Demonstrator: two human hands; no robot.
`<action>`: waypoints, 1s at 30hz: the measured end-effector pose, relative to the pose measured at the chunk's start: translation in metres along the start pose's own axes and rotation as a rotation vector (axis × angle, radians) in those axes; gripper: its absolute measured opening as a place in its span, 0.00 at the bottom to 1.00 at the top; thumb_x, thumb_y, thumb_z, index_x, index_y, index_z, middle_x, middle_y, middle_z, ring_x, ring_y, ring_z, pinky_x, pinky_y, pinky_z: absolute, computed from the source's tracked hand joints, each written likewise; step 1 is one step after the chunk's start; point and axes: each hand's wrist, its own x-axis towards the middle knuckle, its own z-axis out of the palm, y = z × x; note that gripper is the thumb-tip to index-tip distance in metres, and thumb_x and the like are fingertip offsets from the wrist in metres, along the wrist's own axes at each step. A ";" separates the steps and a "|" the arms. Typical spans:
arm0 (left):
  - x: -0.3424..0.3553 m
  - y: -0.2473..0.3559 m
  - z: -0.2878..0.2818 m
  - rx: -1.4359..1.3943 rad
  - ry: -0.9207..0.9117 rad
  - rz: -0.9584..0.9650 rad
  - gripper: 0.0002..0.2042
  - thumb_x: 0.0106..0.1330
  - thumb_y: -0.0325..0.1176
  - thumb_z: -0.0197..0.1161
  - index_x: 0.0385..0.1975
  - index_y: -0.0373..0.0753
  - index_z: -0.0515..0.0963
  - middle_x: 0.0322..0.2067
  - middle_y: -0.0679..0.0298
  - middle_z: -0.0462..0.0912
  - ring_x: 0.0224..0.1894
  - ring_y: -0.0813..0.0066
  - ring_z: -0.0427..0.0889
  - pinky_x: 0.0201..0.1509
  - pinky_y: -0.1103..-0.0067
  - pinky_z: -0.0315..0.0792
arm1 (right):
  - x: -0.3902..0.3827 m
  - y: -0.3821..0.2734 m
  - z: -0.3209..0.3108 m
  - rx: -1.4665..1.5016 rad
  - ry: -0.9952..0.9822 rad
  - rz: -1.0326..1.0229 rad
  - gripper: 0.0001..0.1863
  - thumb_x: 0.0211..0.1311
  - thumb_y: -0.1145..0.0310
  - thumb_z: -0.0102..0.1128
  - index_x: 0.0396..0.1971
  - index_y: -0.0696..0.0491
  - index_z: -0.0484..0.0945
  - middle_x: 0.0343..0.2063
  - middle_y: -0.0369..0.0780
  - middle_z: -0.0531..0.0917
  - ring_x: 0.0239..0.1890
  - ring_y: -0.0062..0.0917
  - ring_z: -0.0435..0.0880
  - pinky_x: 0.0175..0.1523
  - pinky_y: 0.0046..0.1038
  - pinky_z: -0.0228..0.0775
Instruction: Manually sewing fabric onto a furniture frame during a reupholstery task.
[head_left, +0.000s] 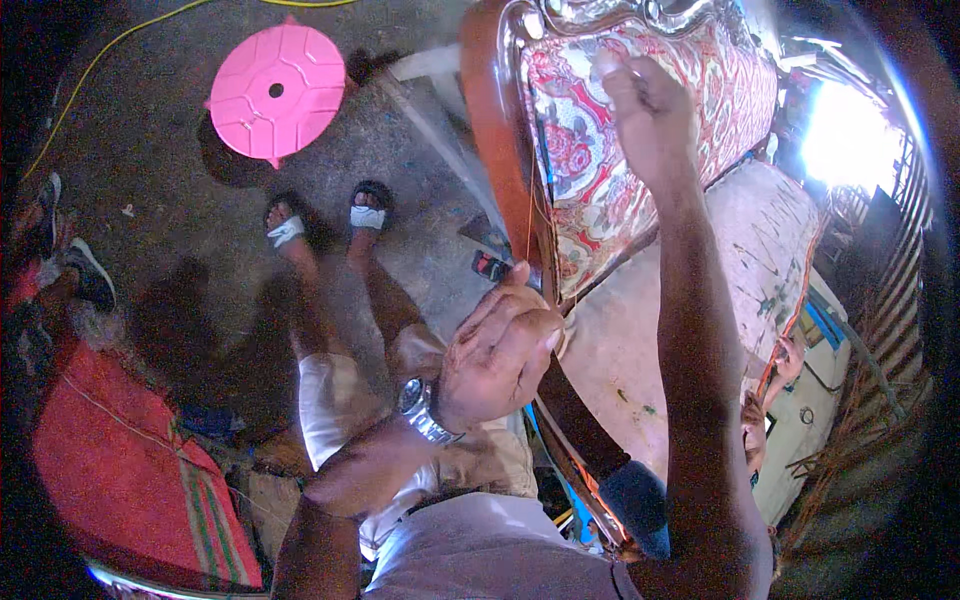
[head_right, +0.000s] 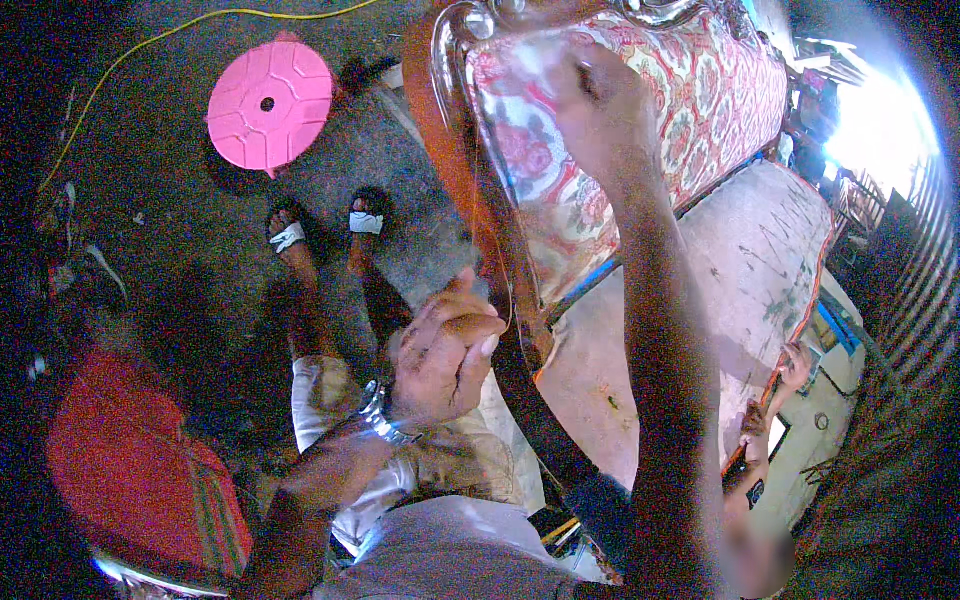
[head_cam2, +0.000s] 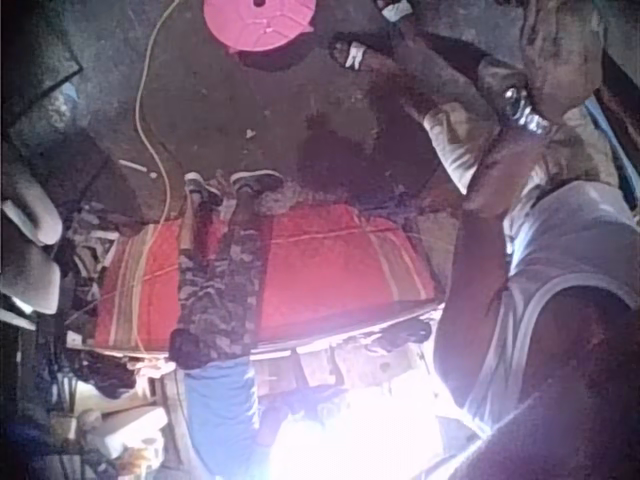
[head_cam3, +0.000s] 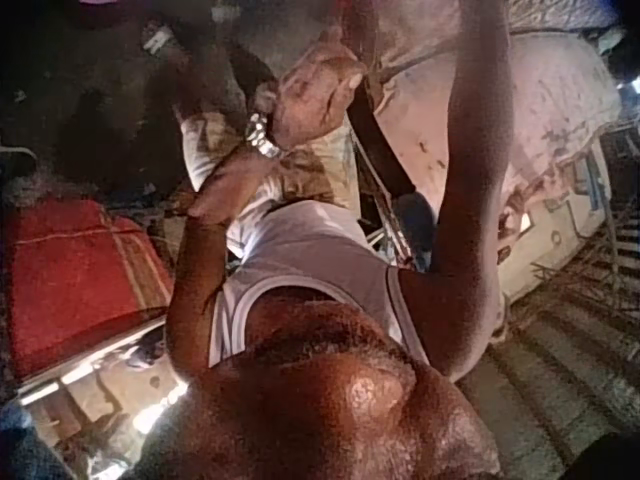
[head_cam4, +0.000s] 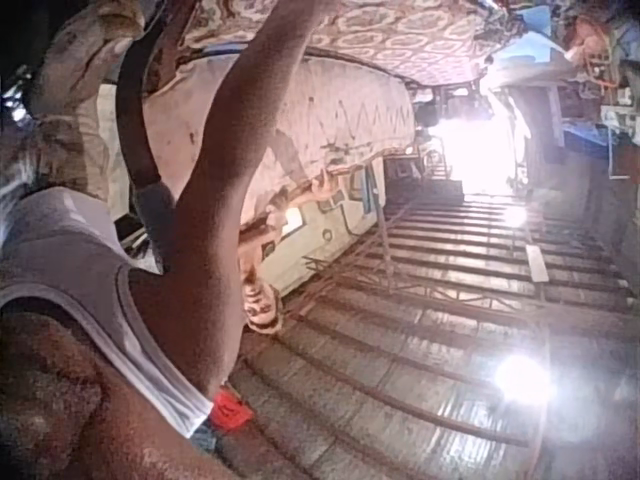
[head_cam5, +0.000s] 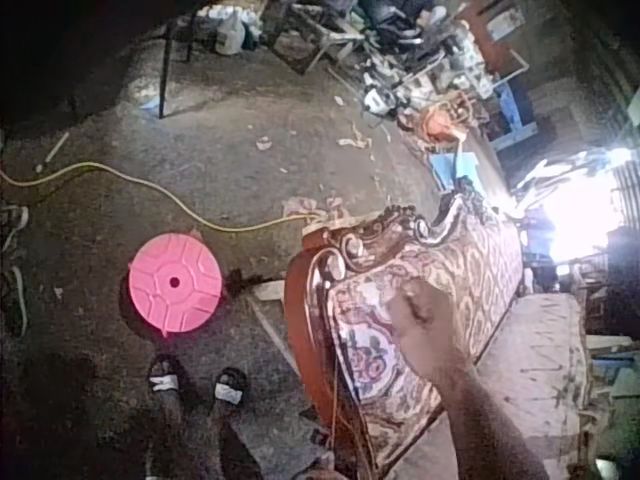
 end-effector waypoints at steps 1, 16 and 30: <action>0.000 0.000 0.002 -0.006 -0.003 -0.004 0.09 0.65 0.22 0.60 0.44 0.35 0.76 0.37 0.53 0.81 0.43 0.51 0.83 0.68 0.51 0.71 | 0.002 -0.001 0.005 0.051 -0.101 -0.055 0.19 0.70 0.55 0.66 0.31 0.57 0.81 0.21 0.27 0.74 0.23 0.11 0.66 0.31 0.19 0.59; 0.001 -0.009 0.024 -0.042 -0.022 -0.038 0.09 0.64 0.21 0.61 0.43 0.34 0.76 0.37 0.53 0.80 0.43 0.52 0.83 0.69 0.52 0.70 | 0.029 -0.019 0.000 -0.053 -0.500 -0.003 0.17 0.55 0.54 0.79 0.31 0.53 0.86 0.22 0.29 0.80 0.27 0.13 0.74 0.36 0.23 0.67; 0.002 -0.020 0.043 0.224 -0.055 -0.044 0.09 0.61 0.23 0.64 0.41 0.34 0.76 0.35 0.53 0.77 0.42 0.51 0.81 0.69 0.57 0.72 | 0.014 -0.020 0.016 -0.251 -0.380 -0.194 0.16 0.62 0.58 0.71 0.32 0.58 0.84 0.27 0.44 0.86 0.30 0.33 0.84 0.40 0.37 0.76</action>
